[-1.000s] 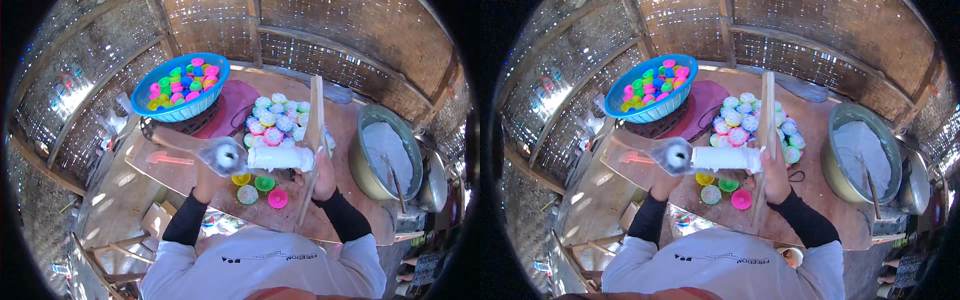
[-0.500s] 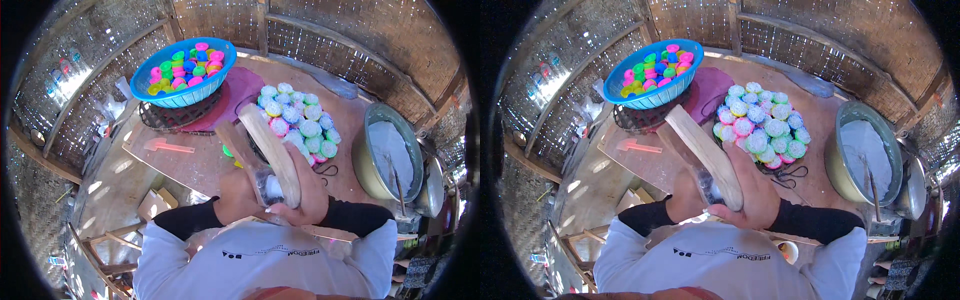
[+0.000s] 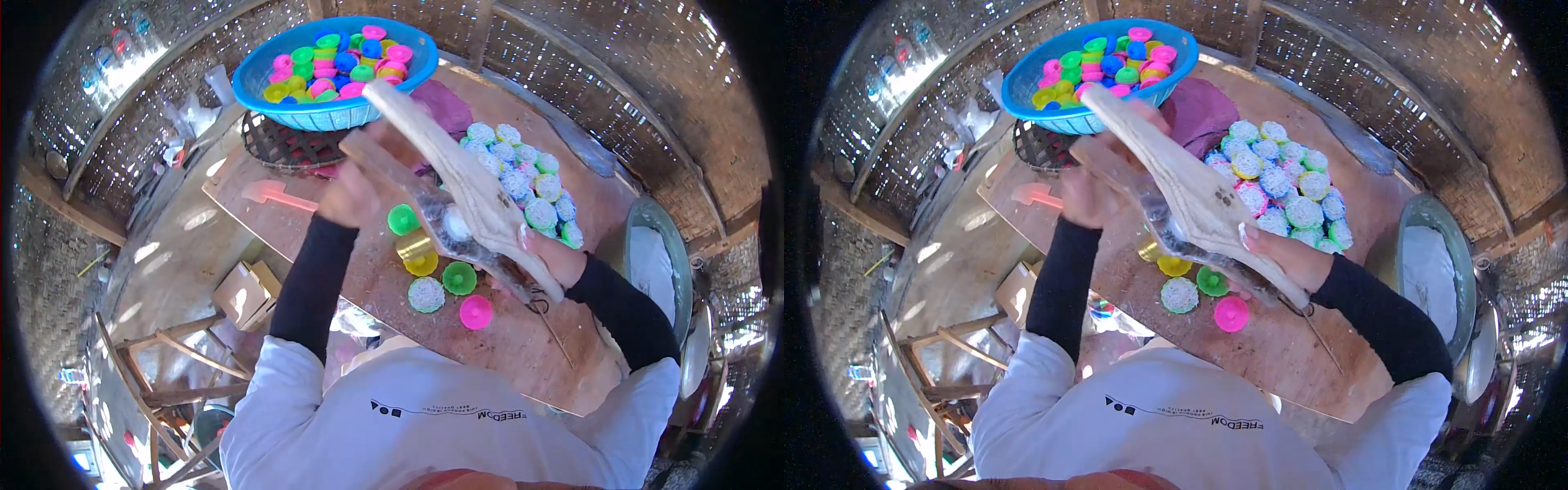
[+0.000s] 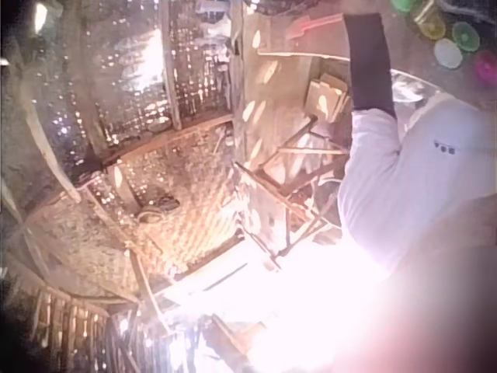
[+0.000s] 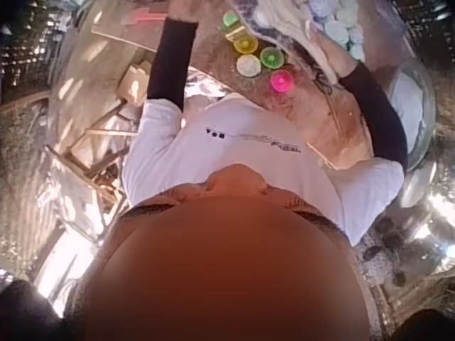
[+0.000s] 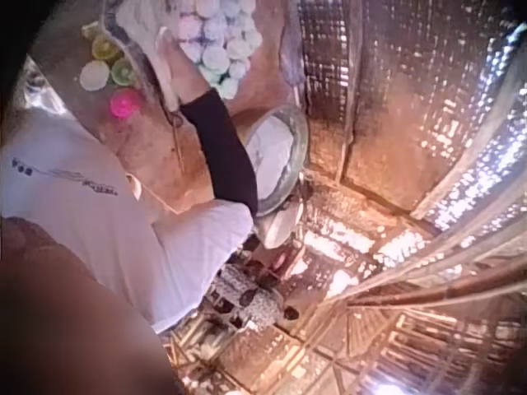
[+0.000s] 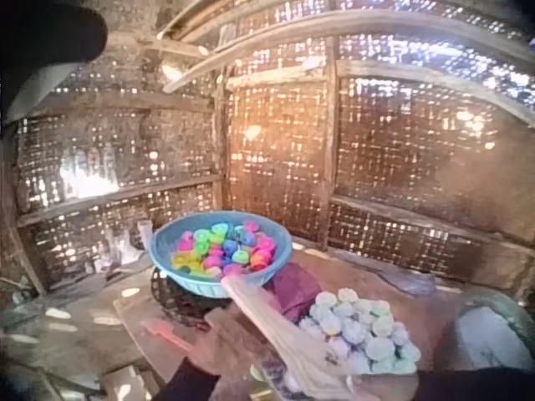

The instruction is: The person scoops a white dough-like mixture from a large bowl and places it into small, colorful plastic molds. They use a wooden tool to press the mixture into the molds and then remove the formed round cakes, placing them onto a woven tray. The process is repeated continuously with different colored molds.

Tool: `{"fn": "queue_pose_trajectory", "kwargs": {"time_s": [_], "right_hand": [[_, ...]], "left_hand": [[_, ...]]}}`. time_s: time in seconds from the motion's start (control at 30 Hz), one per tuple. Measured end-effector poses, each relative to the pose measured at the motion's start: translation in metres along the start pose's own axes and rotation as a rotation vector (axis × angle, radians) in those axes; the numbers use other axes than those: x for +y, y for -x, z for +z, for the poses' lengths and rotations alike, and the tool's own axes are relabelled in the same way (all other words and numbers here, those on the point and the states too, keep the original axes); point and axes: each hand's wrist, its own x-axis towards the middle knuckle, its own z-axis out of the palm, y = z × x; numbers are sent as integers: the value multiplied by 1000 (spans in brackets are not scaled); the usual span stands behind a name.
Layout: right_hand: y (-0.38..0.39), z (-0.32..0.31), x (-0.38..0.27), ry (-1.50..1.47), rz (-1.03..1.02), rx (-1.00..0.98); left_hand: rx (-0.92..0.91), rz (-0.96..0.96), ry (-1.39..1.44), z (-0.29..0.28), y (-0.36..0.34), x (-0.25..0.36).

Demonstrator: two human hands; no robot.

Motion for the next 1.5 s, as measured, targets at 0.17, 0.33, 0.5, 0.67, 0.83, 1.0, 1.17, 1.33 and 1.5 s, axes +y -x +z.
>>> {"fn": "queue_pose_trajectory", "kwargs": {"time_s": [0.17,0.33,0.5,0.67,0.83,1.0,1.17,1.33,1.5], "right_hand": [[-26,-17,-5,201,236,-22],[-56,-27,17,157,205,179],[-61,-22,9,442,325,85],[-62,-5,8,588,251,144],[-62,6,14,499,166,188],[-51,11,-11,639,294,194],[-47,8,-8,698,217,266],[-52,18,-9,789,159,323],[-61,24,5,849,23,348]], "left_hand": [[75,229,578,-6,-10,-9],[187,176,716,-20,2,-30],[189,202,827,-37,14,-44],[132,196,865,-53,21,-49],[233,214,863,-52,27,-49],[273,249,829,-31,29,-48],[222,189,800,-38,29,-54],[191,287,762,-67,33,-59],[273,296,678,-55,40,-38]]}}
